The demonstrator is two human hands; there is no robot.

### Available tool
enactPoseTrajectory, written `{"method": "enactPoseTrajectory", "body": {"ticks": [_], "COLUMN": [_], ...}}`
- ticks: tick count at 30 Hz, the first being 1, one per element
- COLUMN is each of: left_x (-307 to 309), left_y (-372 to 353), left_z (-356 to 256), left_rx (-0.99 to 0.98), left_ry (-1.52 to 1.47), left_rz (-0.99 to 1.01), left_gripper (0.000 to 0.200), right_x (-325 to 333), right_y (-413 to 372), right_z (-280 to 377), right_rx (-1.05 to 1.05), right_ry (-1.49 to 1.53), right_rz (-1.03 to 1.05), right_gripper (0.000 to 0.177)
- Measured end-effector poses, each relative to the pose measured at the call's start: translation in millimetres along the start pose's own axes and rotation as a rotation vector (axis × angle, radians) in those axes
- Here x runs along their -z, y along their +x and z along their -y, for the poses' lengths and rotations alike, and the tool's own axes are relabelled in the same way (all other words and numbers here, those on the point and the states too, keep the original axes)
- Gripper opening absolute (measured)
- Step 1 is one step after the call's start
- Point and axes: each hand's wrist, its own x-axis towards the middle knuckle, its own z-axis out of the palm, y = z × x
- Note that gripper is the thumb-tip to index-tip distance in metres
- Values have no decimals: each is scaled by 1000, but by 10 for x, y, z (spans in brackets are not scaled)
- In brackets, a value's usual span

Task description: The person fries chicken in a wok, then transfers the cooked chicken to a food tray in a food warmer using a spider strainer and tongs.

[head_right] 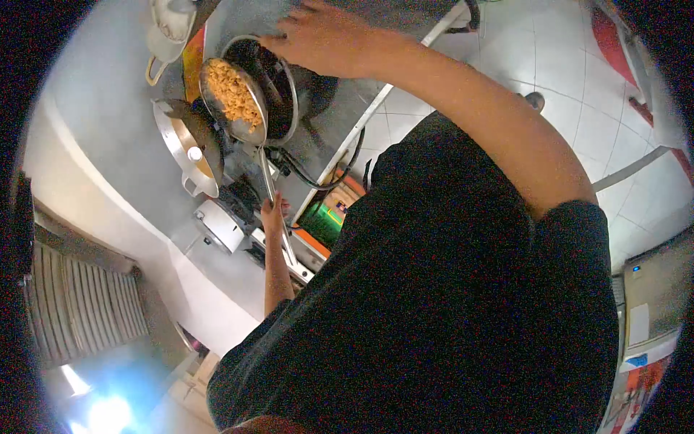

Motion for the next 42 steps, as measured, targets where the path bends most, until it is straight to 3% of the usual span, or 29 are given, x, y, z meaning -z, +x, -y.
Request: {"method": "enactPoseTrajectory", "body": {"ticks": [3,4,6,7,8,10,11,13,15,16,17,19,20,21,22,23,24,25,26,27,29,31,33,34,35,38,42], "left_x": [23,-27,-85,-172,-299,-659,-888,-1376,-1853,-2064,-2257,-2531,-2617,-2692,-2760,-2813,-2861,-2882,-2874,-2856,-2939,-3018,-3024,-3134,-3223,-3289,-3267], "left_y": [-87,70,-149,-328,-508,-630,-807,-1257,-1517,-1597,-1672,-2077,-2275,-2375,-2441,-2544,-2682,-2780,-2882,-2955,-2958,-2985,-3051,-2967,-2958,-2901,-2555], "left_z": [-146,177,-223,-528,-820,-860,-992,-1371,-1349,-1228,-1148,-1443,-1552,-1531,-1469,-1435,-1462,-1501,-1516,-1494,-1148,-1096,-1125,-1002,-981,-1230,-1699], "left_rx": [-186,-315,-513,-614,-658,-698,-736,-822,-643,-662,-681,-397,-250,-266,-285,-308,-315,-327,-339,-351,-426,-556,-491,-590,-515,-532,-637], "left_ry": [214,177,479,626,532,191,181,315,234,197,159,265,310,339,363,380,334,299,259,214,45,12,-70,-141,-214,-269,-311], "left_rz": [-44,-192,-433,-552,-515,-251,-128,118,432,572,714,851,913,924,933,940,859,834,805,774,711,616,659,645,652,657,589], "left_gripper": [59,57,48,43,39,37,36,33,31,31,30,31,31,31,30,30,33,34,34,35,36,37,41,45,43,39,35], "right_x": [230,286,450,325,179,297,248,184,221,116,-38,-49,-171,-212,-96,-111,-147,-341,82,608,1070,1087,1289,1354,1399,1754,2118], "right_y": [-533,-809,-1611,-2044,-2549,-3367,-4012,-5096,-6083,-6873,-7732,-8601,-9298,-9789,-9891,-10384,-10931,-11442,-10997,-10232,-9757,-9694,-9280,-9138,-9050,-8241,-7297], "right_z": [-301,-418,-539,-674,-823,-916,-1061,-1048,-822,-683,-530,72,403,738,928,1256,1488,1660,1593,1477,1227,613,-3,-380,-736,-1566,-2090], "right_rx": [19,23,-332,-468,-605,-963,-970,-1210,-1516,-1602,-1470,-1872,-1886,-1969,-2259,-2099,-1729,-2028,-2148,-2281,-2032,-2148,-2079,-1988,-1895,-1733,-1536], "right_ry": [194,255,271,465,122,118,55,109,154,285,37,437,486,609,715,855,790,999,1168,1058,1095,1022,847,941,973,856,789], "right_rz": [-433,-574,-469,-590,-767,-622,-534,-491,-409,-407,-200,-227,-134,-88,71,140,104,20,17,-100,-314,-333,-378,-395,-452,-397,-432], "right_gripper": [50,51,57,58,34,37,36,35,35,37,37,34,33,39,34,32,33,35,34,31,27,32,42,50,49,44,43]}}
